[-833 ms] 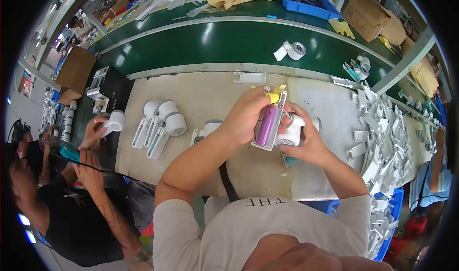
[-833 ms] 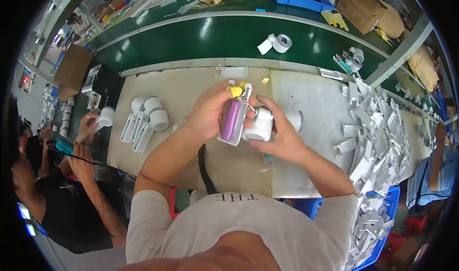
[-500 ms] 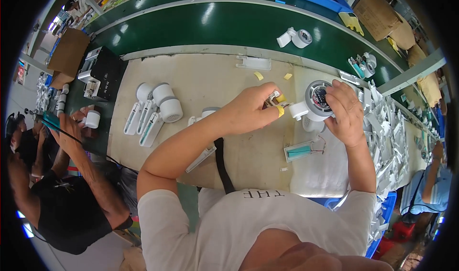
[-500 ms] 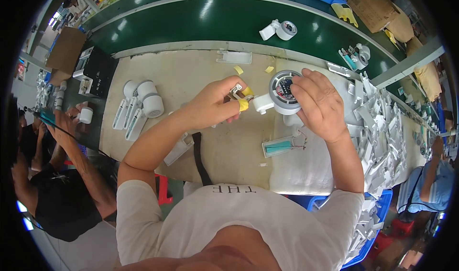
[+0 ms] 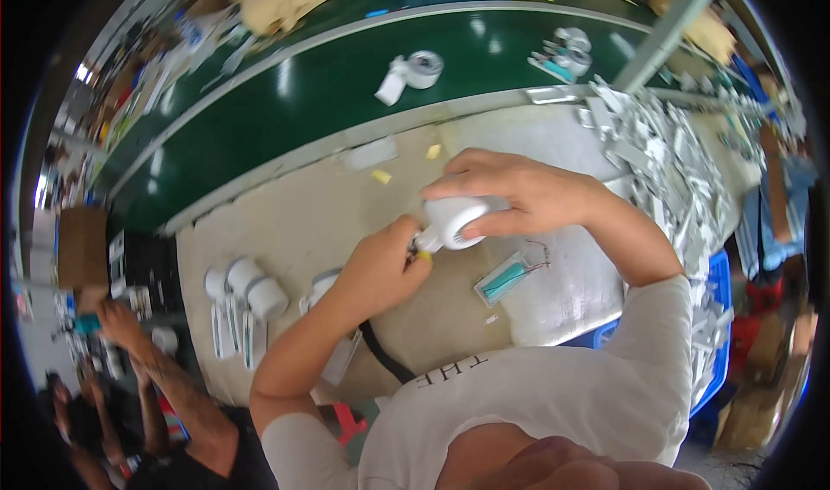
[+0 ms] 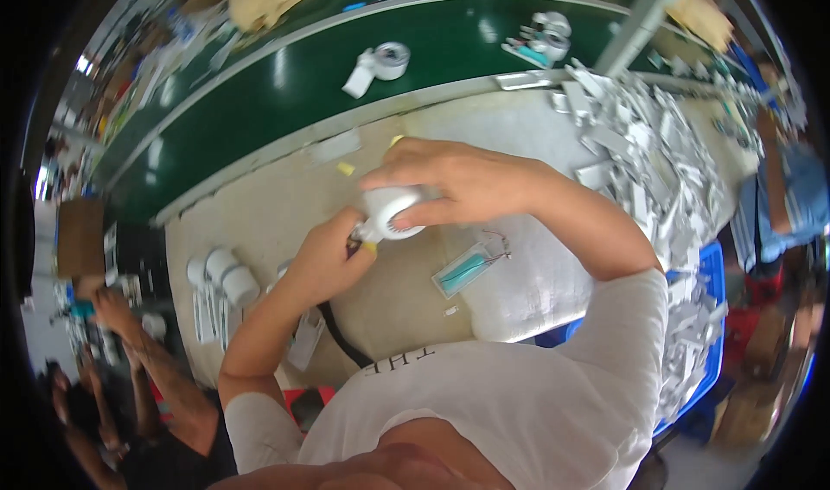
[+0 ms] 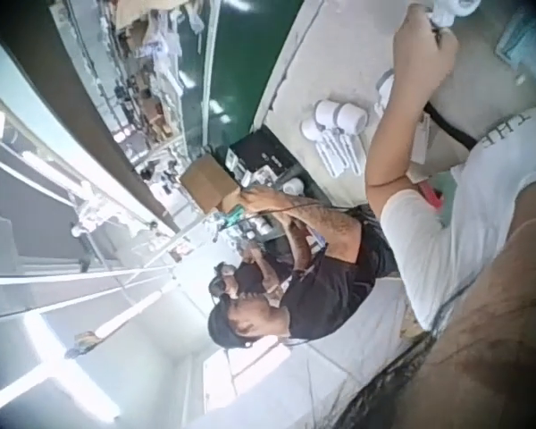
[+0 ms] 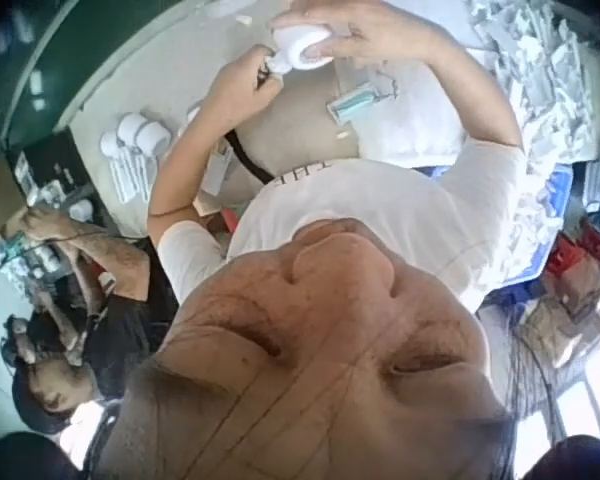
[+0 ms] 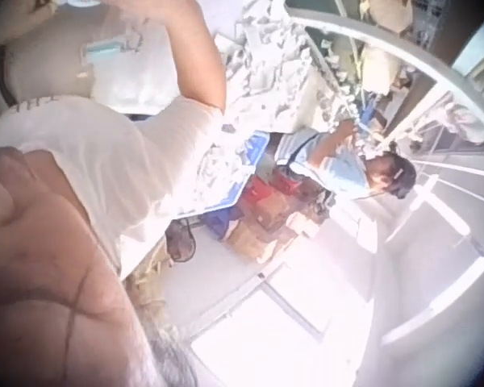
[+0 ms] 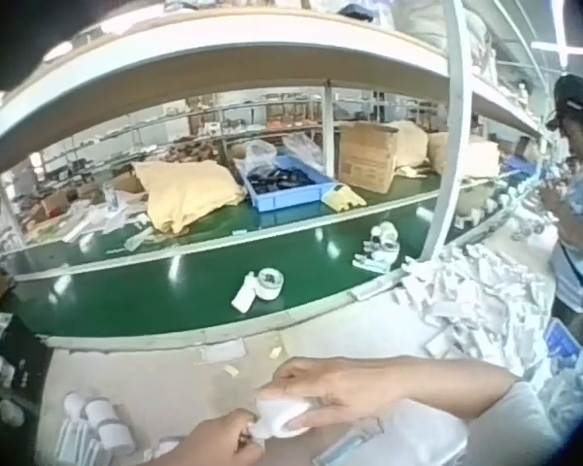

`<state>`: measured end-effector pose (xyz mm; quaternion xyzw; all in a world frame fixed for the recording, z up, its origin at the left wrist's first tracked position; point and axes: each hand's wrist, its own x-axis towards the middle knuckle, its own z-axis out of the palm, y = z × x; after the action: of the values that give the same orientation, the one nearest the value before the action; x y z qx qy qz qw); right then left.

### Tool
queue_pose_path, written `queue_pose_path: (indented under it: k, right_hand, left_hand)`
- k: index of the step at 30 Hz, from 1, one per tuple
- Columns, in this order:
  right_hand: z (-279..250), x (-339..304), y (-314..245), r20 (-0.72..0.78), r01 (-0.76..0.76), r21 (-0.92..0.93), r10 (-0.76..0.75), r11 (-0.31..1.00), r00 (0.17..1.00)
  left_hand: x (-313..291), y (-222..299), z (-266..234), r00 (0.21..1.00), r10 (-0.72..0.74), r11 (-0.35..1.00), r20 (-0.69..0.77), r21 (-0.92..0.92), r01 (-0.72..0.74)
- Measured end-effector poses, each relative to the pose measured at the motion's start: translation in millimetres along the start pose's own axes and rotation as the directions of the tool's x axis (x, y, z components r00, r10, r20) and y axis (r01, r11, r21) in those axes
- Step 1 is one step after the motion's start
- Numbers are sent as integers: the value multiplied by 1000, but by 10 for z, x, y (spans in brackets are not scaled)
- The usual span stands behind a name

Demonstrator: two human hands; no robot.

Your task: The person assembles portable handheld fans by hand, snapping together the fan motor housing, plastic casing, and battery components.

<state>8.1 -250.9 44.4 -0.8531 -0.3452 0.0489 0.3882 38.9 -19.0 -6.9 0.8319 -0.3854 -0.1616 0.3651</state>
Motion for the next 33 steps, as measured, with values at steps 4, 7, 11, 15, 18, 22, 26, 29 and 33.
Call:
queue_pose_path:
  k: [4, 7, 11, 15, 18, 22, 26, 29, 33]
  right_hand:
    - [186, -72, 174, 2, 51, 130, -52, 990, 999]
    - [324, -165, 258, -62, -2, 203, 15, 979, 998]
    - [56, -399, 386, 15, -319, 315, 331, 894, 943]
    - [-857, -1291, 1436, -539, -572, -758, 192, 315, 820]
    - [-1071, -1831, 1838, -358, -371, -927, 401, -47, 843]
    - [-1188, -1921, 1986, -169, -262, -948, 413, 180, 895]
    - [-1240, -2118, 1813, -181, -314, -918, 449, 241, 875]
    - [-1010, -1618, 1277, -373, -415, -840, 184, 349, 909]
    - [-315, -695, 654, -714, -252, -187, 45, 949, 699]
  left_hand:
    - [-55, 55, 25, 981, -48, 983, 188, -168, 80]
    - [-28, -69, 72, 969, -41, 965, 243, -242, 101]
    - [-57, 0, 86, 934, -191, 774, 303, -539, 333]
    - [54, -190, -63, 962, -107, 417, 252, -867, 274]
    - [58, -170, -101, 979, -172, 322, 113, -932, 165]
    - [72, -264, -100, 976, -219, 390, -2, -917, 86]
    - [227, -240, -85, 977, -211, 336, -18, -940, 55]
    - [236, -272, -114, 969, -235, 290, -82, -957, -11]
    - [217, -149, -69, 938, -264, 271, -223, -951, -150]
